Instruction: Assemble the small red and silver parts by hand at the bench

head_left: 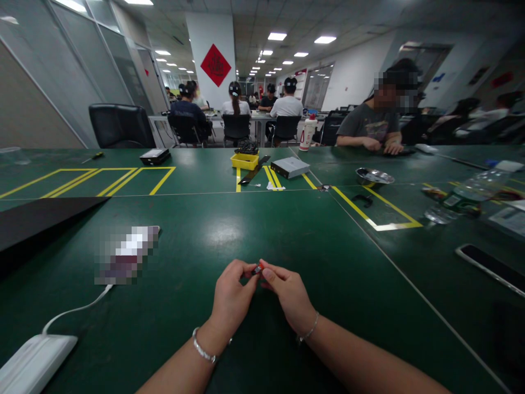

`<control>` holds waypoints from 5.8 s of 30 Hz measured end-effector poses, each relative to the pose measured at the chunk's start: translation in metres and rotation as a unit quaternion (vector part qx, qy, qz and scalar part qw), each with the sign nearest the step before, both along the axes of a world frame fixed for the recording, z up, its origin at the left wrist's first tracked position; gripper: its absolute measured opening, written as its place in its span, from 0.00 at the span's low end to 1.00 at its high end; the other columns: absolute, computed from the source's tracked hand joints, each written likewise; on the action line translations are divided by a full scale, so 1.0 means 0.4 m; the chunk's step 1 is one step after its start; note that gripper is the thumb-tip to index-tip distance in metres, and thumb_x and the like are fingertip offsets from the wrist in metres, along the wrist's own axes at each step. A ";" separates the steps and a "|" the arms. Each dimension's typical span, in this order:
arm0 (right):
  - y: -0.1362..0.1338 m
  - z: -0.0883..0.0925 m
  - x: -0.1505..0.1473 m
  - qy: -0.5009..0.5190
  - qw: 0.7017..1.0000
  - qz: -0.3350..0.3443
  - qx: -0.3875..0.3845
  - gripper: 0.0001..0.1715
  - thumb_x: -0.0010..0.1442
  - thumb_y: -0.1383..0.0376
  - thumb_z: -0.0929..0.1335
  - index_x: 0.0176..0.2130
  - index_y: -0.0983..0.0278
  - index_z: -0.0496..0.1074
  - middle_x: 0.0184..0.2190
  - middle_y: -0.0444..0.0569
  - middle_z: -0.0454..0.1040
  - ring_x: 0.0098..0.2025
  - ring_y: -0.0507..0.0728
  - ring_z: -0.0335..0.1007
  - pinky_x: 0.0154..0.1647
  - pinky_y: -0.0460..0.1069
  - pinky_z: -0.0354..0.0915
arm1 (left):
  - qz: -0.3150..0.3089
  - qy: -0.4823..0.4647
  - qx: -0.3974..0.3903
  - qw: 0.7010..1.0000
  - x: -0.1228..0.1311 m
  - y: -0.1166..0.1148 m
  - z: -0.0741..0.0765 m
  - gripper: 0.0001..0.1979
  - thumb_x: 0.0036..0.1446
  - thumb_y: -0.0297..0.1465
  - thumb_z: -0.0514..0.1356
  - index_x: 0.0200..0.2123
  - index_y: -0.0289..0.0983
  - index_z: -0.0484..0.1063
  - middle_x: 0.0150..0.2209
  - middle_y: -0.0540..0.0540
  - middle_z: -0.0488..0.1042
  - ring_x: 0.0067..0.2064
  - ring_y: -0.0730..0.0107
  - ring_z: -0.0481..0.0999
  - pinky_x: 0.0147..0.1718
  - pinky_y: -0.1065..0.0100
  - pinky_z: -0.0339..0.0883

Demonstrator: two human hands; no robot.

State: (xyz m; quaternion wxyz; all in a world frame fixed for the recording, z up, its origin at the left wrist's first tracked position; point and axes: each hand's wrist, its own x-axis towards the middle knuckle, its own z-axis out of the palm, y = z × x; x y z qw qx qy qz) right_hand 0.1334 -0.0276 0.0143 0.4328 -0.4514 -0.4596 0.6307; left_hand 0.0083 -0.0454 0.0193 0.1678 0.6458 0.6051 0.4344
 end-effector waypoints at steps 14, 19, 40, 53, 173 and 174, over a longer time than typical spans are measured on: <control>0.242 0.029 0.382 -0.518 0.811 -0.206 0.179 0.15 0.50 0.61 0.60 0.35 0.63 0.71 0.33 0.49 0.73 0.34 0.56 0.66 0.35 0.50 0.59 | 0.018 0.142 -0.052 0.988 -0.035 0.028 -0.041 0.19 0.48 0.34 0.55 0.45 0.36 0.61 0.46 0.42 0.65 0.51 0.60 0.61 0.49 0.56 0.55; 0.269 -0.008 0.525 -0.600 0.769 -0.193 0.104 0.17 0.51 0.61 0.59 0.36 0.60 0.72 0.35 0.48 0.73 0.36 0.57 0.66 0.35 0.50 0.59 | 0.009 0.146 -0.064 0.987 -0.037 0.031 -0.046 0.19 0.48 0.33 0.54 0.45 0.37 0.61 0.49 0.43 0.64 0.53 0.59 0.59 0.51 0.56 0.53; 0.049 0.016 0.066 -0.480 0.737 0.207 0.429 0.29 0.54 0.58 0.59 0.54 0.62 0.55 0.56 0.50 0.53 0.58 0.59 0.42 0.56 0.56 0.45 | -0.060 0.156 -0.062 0.984 -0.026 0.024 -0.046 0.22 0.55 0.29 0.46 0.54 0.39 0.51 0.57 0.42 0.54 0.58 0.65 0.52 0.54 0.55 0.48; 0.240 0.019 0.475 -0.739 0.638 -0.192 0.102 0.29 0.51 0.54 0.60 0.46 0.72 0.61 0.40 0.63 0.64 0.42 0.65 0.61 0.37 0.55 0.58 | -0.065 0.155 -0.091 0.982 -0.030 0.021 -0.035 0.18 0.54 0.31 0.48 0.50 0.39 0.58 0.55 0.44 0.57 0.56 0.65 0.55 0.54 0.54 0.46; 0.067 0.014 0.069 0.130 0.976 0.144 -0.100 0.10 0.43 0.66 0.70 0.28 0.66 0.66 0.25 0.43 0.68 0.26 0.47 0.62 0.29 0.45 0.58 | -0.094 -0.093 -0.109 0.985 -0.014 0.009 0.003 0.19 0.55 0.40 0.45 0.20 0.37 0.63 0.17 0.53 0.64 0.22 0.74 0.64 0.24 0.73 0.56; 0.066 0.015 0.069 0.127 0.977 0.142 -0.101 0.11 0.42 0.66 0.71 0.28 0.66 0.67 0.26 0.43 0.68 0.26 0.47 0.62 0.30 0.45 0.58 | -0.095 -0.095 -0.110 0.985 -0.013 0.009 0.004 0.18 0.55 0.40 0.45 0.20 0.37 0.64 0.18 0.53 0.64 0.22 0.74 0.64 0.24 0.73 0.56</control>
